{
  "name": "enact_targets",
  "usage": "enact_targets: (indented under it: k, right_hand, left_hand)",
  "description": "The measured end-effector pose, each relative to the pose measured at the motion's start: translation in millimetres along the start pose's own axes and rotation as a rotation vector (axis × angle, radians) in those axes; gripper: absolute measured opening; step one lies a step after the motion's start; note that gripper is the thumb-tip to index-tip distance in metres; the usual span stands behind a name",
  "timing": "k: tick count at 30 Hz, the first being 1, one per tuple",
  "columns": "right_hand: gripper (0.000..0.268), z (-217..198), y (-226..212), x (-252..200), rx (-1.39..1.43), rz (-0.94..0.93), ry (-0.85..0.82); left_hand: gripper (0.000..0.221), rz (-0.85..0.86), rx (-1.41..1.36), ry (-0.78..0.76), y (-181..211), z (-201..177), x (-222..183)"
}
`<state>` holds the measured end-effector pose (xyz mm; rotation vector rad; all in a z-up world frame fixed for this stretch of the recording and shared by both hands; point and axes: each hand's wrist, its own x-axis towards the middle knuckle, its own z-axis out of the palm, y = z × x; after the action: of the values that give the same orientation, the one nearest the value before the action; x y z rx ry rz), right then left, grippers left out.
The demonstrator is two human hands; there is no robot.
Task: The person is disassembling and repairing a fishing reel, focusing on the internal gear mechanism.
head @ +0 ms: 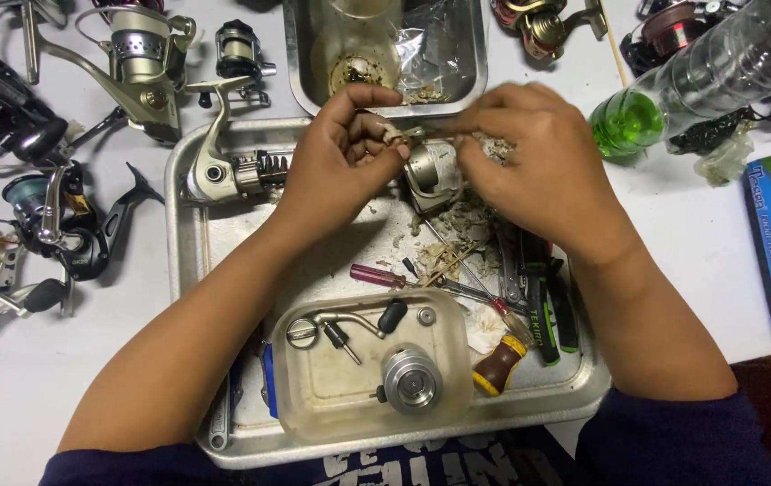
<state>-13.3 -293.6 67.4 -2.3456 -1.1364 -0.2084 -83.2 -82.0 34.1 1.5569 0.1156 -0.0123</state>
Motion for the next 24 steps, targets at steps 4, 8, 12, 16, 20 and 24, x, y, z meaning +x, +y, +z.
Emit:
enact_targets:
  k: [4, 8, 12, 16, 20, 24]
  right_hand:
    - [0.023, -9.9, -16.7, 3.7, 0.238, 0.028, -0.007]
    - [0.018, -6.8, -18.9, 5.1, 0.258, 0.032, -0.083]
    - [0.011, -12.3, -14.8, 2.7, 0.555, 0.233, -0.079]
    - [0.012, -32.8, -9.5, -7.4, 0.564, 0.237, -0.024]
    - [0.025, -50.0, 3.4, -23.3, 0.400, 0.288, -0.007]
    - [0.024, -57.7, 17.3, -40.4, 0.230, 0.298, -0.010]
  left_hand:
    - [0.049, 0.024, 0.120, -0.048, 9.8, 5.9, -6.9]
    - [0.048, 0.149, 0.247, -0.087, 10.5, 8.1, -9.1]
    - [0.022, 0.383, 0.237, -0.098, 9.6, 12.7, -0.3]
    - [0.011, 0.336, 0.203, -0.078, 24.3, 26.7, 16.7]
    - [0.009, 0.491, 0.418, -0.135, 14.4, 38.0, 49.2]
    - [0.022, 0.675, 0.927, -0.247, -4.1, 45.1, 71.3]
